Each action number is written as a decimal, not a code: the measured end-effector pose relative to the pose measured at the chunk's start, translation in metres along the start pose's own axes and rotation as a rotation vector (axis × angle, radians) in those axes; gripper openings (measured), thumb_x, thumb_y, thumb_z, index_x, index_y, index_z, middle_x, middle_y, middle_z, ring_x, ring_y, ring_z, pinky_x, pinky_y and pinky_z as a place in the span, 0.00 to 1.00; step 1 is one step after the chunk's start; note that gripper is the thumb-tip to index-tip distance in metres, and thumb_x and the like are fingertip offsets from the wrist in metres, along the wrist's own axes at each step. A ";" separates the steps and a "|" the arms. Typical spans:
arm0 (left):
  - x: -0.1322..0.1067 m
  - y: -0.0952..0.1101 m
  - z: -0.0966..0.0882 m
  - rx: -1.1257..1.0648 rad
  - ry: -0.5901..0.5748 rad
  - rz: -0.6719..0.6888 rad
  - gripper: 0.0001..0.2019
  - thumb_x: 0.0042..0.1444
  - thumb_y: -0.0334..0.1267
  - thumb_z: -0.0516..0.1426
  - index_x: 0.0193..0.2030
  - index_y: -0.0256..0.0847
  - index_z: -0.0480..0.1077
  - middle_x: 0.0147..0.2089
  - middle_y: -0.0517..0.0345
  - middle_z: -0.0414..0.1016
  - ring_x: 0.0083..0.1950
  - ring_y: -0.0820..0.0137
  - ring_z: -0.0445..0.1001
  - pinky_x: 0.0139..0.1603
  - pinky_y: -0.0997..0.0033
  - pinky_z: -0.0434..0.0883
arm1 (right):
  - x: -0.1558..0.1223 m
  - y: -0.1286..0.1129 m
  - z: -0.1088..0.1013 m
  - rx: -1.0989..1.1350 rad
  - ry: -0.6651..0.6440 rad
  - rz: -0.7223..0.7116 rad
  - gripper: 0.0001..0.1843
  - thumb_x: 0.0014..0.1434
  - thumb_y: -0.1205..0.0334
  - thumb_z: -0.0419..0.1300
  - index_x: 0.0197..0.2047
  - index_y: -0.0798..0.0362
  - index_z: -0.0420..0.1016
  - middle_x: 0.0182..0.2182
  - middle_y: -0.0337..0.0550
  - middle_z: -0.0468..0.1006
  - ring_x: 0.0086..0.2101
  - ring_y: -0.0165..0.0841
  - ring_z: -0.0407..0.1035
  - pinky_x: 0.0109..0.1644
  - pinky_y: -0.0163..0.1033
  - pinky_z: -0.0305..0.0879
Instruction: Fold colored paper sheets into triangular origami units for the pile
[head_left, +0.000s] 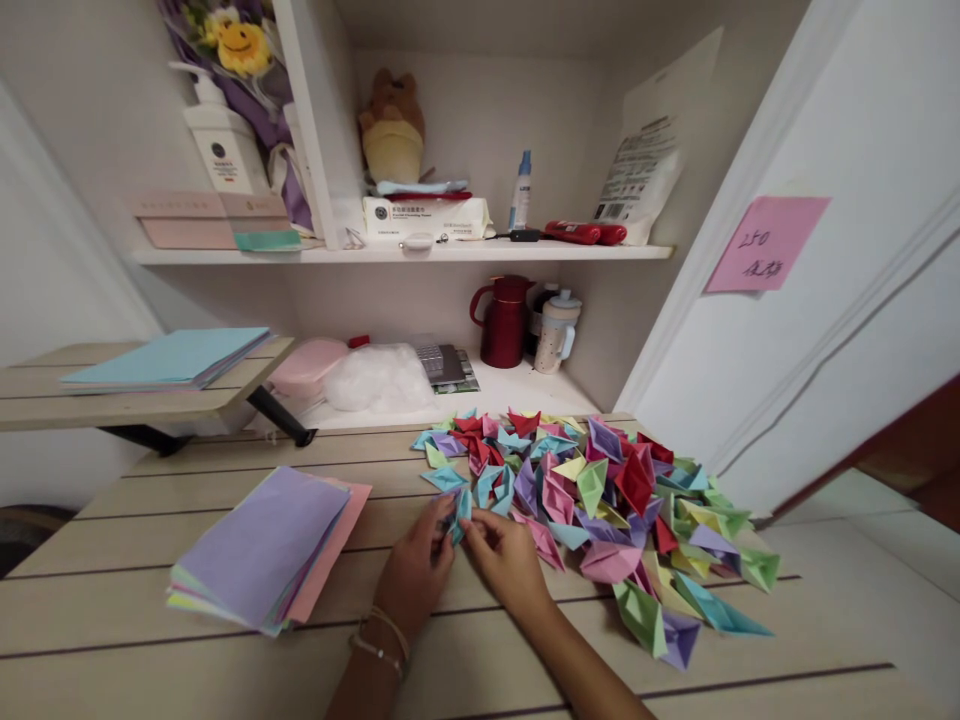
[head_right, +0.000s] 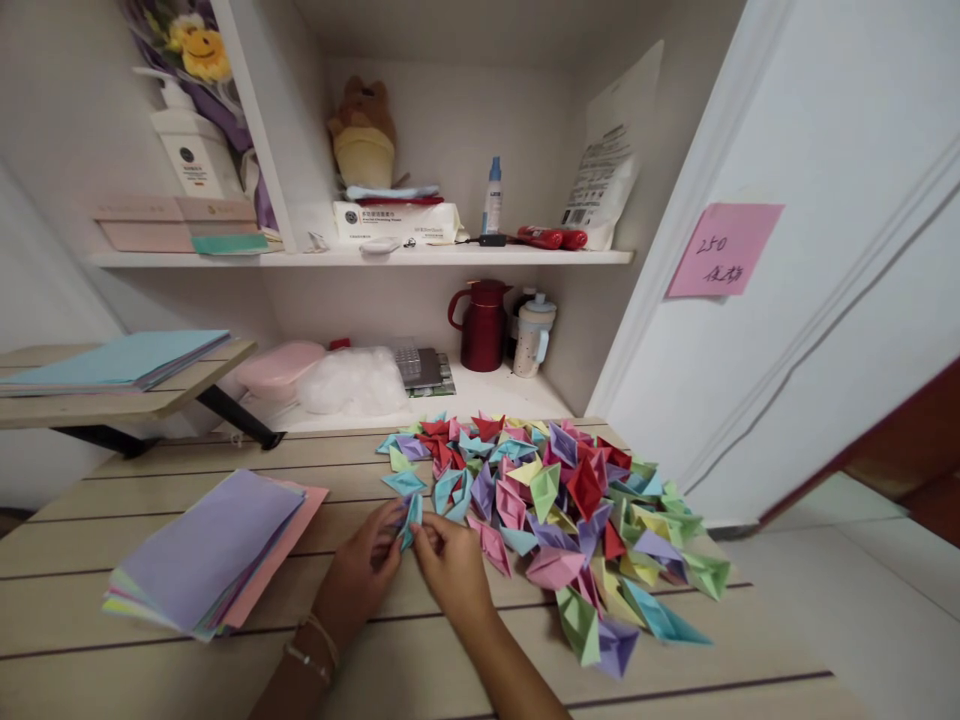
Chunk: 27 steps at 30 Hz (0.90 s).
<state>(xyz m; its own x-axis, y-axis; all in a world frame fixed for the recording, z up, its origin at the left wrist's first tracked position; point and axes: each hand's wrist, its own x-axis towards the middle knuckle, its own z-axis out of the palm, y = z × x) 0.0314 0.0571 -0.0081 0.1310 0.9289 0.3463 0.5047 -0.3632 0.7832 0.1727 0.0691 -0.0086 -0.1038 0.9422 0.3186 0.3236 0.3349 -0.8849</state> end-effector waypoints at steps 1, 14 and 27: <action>0.000 0.001 0.001 0.005 0.006 -0.001 0.25 0.52 0.27 0.50 0.57 0.46 0.57 0.51 0.53 0.71 0.43 0.69 0.75 0.42 0.70 0.73 | 0.000 0.001 0.000 -0.013 0.011 0.006 0.15 0.56 0.59 0.52 0.33 0.58 0.76 0.17 0.37 0.70 0.19 0.27 0.60 0.24 0.29 0.55; -0.003 -0.006 0.003 0.263 0.040 0.116 0.19 0.54 0.30 0.51 0.52 0.46 0.65 0.45 0.54 0.76 0.41 0.66 0.76 0.44 0.71 0.72 | -0.008 -0.012 0.013 -0.104 0.159 0.084 0.10 0.51 0.65 0.53 0.24 0.57 0.73 0.15 0.35 0.66 0.18 0.26 0.57 0.23 0.30 0.51; 0.000 -0.002 0.004 0.099 0.069 0.027 0.22 0.54 0.31 0.51 0.57 0.44 0.59 0.48 0.54 0.74 0.42 0.68 0.75 0.44 0.72 0.72 | -0.009 -0.013 0.012 -0.083 0.186 0.052 0.08 0.50 0.65 0.54 0.29 0.55 0.74 0.19 0.37 0.71 0.21 0.28 0.63 0.27 0.30 0.56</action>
<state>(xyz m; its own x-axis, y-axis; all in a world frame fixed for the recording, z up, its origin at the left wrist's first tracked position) 0.0339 0.0577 -0.0116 0.0879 0.9105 0.4041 0.5844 -0.3757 0.7193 0.1585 0.0564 -0.0037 0.0886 0.9373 0.3370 0.4013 0.2761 -0.8733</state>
